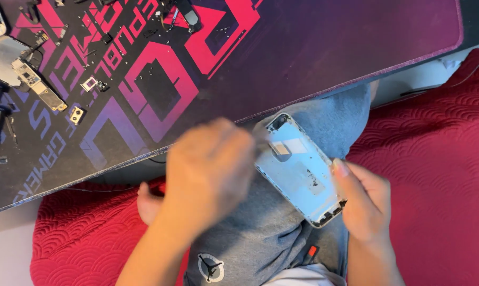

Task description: Removing adhesive residue from a mobile phone frame using a small metal tool.

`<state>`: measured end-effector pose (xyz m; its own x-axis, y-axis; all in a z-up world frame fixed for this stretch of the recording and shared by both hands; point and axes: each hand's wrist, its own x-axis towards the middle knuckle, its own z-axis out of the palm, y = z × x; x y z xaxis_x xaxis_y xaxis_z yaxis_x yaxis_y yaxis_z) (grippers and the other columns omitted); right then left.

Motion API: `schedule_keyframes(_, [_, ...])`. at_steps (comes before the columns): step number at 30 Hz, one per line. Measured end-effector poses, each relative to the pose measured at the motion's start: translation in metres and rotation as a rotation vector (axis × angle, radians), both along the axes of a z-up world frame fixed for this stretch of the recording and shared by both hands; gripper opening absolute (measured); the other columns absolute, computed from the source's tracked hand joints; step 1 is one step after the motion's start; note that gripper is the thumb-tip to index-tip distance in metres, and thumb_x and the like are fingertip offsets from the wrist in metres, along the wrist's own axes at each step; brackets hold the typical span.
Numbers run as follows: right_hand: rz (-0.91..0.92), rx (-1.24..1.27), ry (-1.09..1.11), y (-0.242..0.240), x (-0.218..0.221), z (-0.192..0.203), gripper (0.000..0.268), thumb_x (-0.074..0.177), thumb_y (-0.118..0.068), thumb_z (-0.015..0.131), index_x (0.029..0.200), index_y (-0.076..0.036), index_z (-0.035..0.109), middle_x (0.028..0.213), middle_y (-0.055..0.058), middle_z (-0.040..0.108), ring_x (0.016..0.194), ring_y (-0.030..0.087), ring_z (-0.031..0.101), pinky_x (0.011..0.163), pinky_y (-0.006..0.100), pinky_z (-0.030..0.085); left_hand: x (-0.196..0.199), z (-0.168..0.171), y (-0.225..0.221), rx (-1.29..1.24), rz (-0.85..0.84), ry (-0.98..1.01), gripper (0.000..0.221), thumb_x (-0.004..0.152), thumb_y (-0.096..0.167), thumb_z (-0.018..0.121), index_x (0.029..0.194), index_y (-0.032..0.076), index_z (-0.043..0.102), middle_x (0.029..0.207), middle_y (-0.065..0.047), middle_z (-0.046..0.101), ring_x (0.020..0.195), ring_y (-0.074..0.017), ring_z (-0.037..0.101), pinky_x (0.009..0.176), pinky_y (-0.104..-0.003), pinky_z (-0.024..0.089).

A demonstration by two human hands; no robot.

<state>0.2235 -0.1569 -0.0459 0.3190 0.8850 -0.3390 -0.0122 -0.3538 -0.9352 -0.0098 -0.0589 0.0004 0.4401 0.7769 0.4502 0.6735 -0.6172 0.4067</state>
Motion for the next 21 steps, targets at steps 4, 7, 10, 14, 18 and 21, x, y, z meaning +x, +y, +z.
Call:
schedule_keyframes(4, [0.055, 0.052, -0.171, 0.000, 0.000, 0.005, 0.039, 0.107, -0.016, 0.053, 0.069, -0.006, 0.053, 0.064, -0.008, 0.038, 0.059, 0.003, 0.034, 0.050, 0.024, 0.024, 0.011, -0.001, -0.019, -0.094, -0.252, -0.176, 0.010, 0.102, 0.004, 0.063, 0.110, 0.009, 0.065, 0.083, -0.005, 0.060, 0.070, -0.0248, 0.062, 0.064, -0.041, 0.051])
schedule_keyframes(7, [0.147, 0.164, -0.128, 0.005, -0.002, 0.013, 0.043, 0.107, -0.014, 0.048, 0.064, -0.010, 0.041, 0.060, -0.009, 0.030, 0.055, 0.003, 0.026, 0.048, 0.024, 0.020, 0.021, -0.011, -0.021, -0.021, -0.308, -0.106, 0.021, 0.098, -0.002, 0.066, 0.113, 0.012, 0.068, 0.096, -0.011, 0.071, 0.071, -0.0281, 0.061, 0.066, -0.038, 0.050])
schedule_keyframes(10, [0.187, 0.191, -0.124, 0.009, 0.001, 0.012, 0.043, 0.106, -0.016, 0.048, 0.064, -0.009, 0.041, 0.061, -0.008, 0.029, 0.055, 0.004, 0.027, 0.048, 0.026, 0.019, 0.031, -0.013, -0.011, 0.035, -0.301, -0.114, 0.015, 0.097, 0.001, 0.070, 0.106, 0.011, 0.067, 0.097, -0.003, 0.070, 0.076, -0.0222, 0.062, 0.069, -0.037, 0.051])
schedule_keyframes(14, [0.210, 0.185, -0.030, 0.009, 0.000, 0.011, 0.041, 0.105, -0.013, 0.047, 0.065, -0.008, 0.040, 0.063, -0.007, 0.030, 0.056, 0.005, 0.027, 0.049, 0.027, 0.021, 0.041, -0.018, -0.005, 0.103, -0.338, -0.021, 0.015, 0.090, 0.003, 0.071, 0.091, 0.016, 0.063, 0.078, 0.001, 0.058, 0.068, -0.0226, 0.058, 0.062, -0.036, 0.046])
schedule_keyframes(18, [0.193, 0.186, 0.021, 0.011, 0.001, 0.006, 0.039, 0.104, -0.011, 0.049, 0.066, -0.008, 0.043, 0.065, -0.007, 0.031, 0.058, 0.005, 0.028, 0.050, 0.027, 0.022, 0.045, -0.020, 0.002, 0.105, -0.367, 0.016, 0.020, 0.085, 0.001, 0.072, 0.088, 0.017, 0.061, 0.072, 0.002, 0.051, 0.064, -0.0229, 0.055, 0.057, -0.036, 0.043])
schedule_keyframes(21, [0.222, 0.190, 0.028, 0.015, 0.004, 0.005, 0.039, 0.104, -0.010, 0.049, 0.066, -0.008, 0.042, 0.064, -0.006, 0.032, 0.057, 0.005, 0.029, 0.050, 0.026, 0.023, 0.045, -0.018, 0.003, 0.089, -0.378, 0.032, 0.019, 0.084, 0.002, 0.072, 0.086, 0.015, 0.060, 0.073, 0.000, 0.055, 0.064, -0.0227, 0.057, 0.057, -0.036, 0.044])
